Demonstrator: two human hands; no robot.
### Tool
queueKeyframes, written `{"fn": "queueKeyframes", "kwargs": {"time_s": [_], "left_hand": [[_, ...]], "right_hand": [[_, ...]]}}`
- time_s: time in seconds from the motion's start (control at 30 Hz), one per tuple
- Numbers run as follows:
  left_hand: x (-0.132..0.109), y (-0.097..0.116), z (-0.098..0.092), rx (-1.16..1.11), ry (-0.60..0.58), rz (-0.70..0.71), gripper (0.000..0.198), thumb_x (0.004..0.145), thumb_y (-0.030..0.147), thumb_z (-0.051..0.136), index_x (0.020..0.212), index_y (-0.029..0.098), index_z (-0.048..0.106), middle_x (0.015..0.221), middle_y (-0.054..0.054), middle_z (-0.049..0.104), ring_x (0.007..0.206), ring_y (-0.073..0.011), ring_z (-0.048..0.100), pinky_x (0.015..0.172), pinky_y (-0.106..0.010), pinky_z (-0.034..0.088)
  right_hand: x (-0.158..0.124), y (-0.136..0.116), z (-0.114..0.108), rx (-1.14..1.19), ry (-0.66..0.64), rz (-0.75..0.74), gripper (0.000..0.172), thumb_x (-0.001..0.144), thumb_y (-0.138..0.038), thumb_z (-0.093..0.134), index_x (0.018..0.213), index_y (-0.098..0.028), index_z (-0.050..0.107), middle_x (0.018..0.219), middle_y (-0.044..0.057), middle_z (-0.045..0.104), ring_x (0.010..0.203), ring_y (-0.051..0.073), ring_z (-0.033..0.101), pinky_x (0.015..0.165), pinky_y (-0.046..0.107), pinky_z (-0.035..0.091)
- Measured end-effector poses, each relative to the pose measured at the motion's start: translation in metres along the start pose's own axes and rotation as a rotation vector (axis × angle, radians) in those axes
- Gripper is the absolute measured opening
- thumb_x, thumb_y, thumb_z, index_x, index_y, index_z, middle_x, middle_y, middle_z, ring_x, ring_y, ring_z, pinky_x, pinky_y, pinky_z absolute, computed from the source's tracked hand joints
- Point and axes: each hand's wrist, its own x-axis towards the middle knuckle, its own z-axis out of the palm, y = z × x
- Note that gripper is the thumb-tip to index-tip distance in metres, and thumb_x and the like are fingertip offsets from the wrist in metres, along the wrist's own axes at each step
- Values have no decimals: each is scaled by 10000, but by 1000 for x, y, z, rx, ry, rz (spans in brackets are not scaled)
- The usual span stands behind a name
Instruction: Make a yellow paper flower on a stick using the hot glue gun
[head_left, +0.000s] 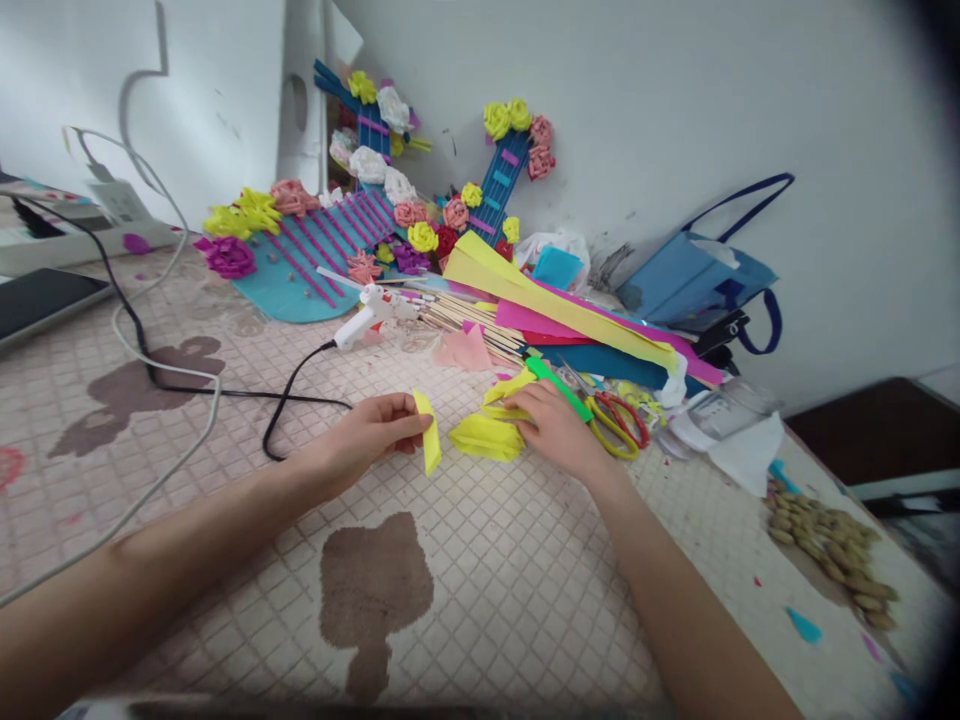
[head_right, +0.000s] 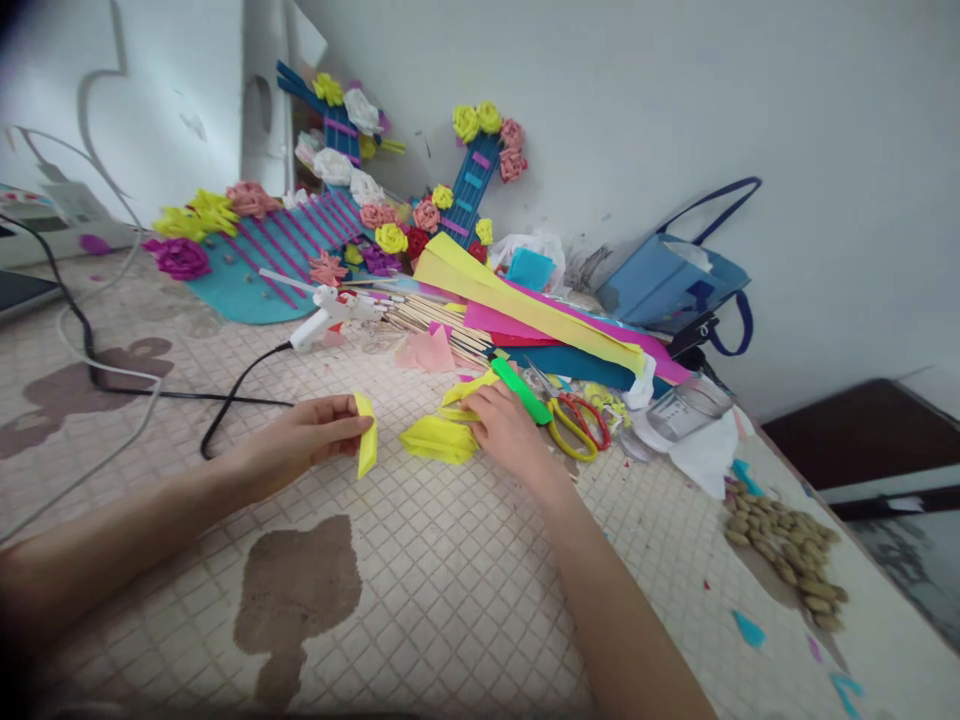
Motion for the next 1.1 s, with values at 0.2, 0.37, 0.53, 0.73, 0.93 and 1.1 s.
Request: {"fn": "queueKeyframes", "kwargs": {"time_s": [0.2,0.37,0.53,0.73,0.93,1.1], "left_hand": [[1,-1,-2,0,-18,-5,232,730,351,695,787,150,594,770,3,595,695,-102,538,697,-247,413],[0,0,-1,4,-28,19,212,737,347,698,772,159,605,757,7,598,676,-96,528,669,-234,404],[-9,7,7,41,-108,136,174,748,336,681,805,177,637,826,-6,635,743,-127,562,718,-261,431],[-13,10,11,84,-108,200,151,742,304,675,767,165,621,857,-18,655,845,-164,590,818,-305,446],[-9,7,6,97,-78,140,172,736,319,677,789,158,651,804,-24,666,798,-163,603,803,-315,456],[-9,7,6,131,-73,136,188,723,327,683,786,154,647,798,-32,668,774,-170,605,763,-315,464]], "right_hand": [[2,5,2,-20,33,26,161,852,-123,482,907,-177,624,924,78,655,943,230,534,864,386,427],[3,-11,-7,221,236,226,111,832,-181,499,824,-192,609,852,57,645,836,207,578,763,351,459],[4,-62,-11,940,162,372,121,822,-313,542,809,-197,571,717,-9,574,609,117,530,548,242,442],[4,-91,-4,1178,-18,381,159,821,-350,568,801,-193,575,668,-30,546,571,94,499,524,227,420],[3,-90,-2,1232,-72,375,208,827,-385,578,826,-177,584,694,-21,550,576,83,485,526,221,411],[2,-86,-2,1150,-102,364,177,809,-354,594,786,-180,567,674,-26,551,550,87,485,502,220,411]]}}
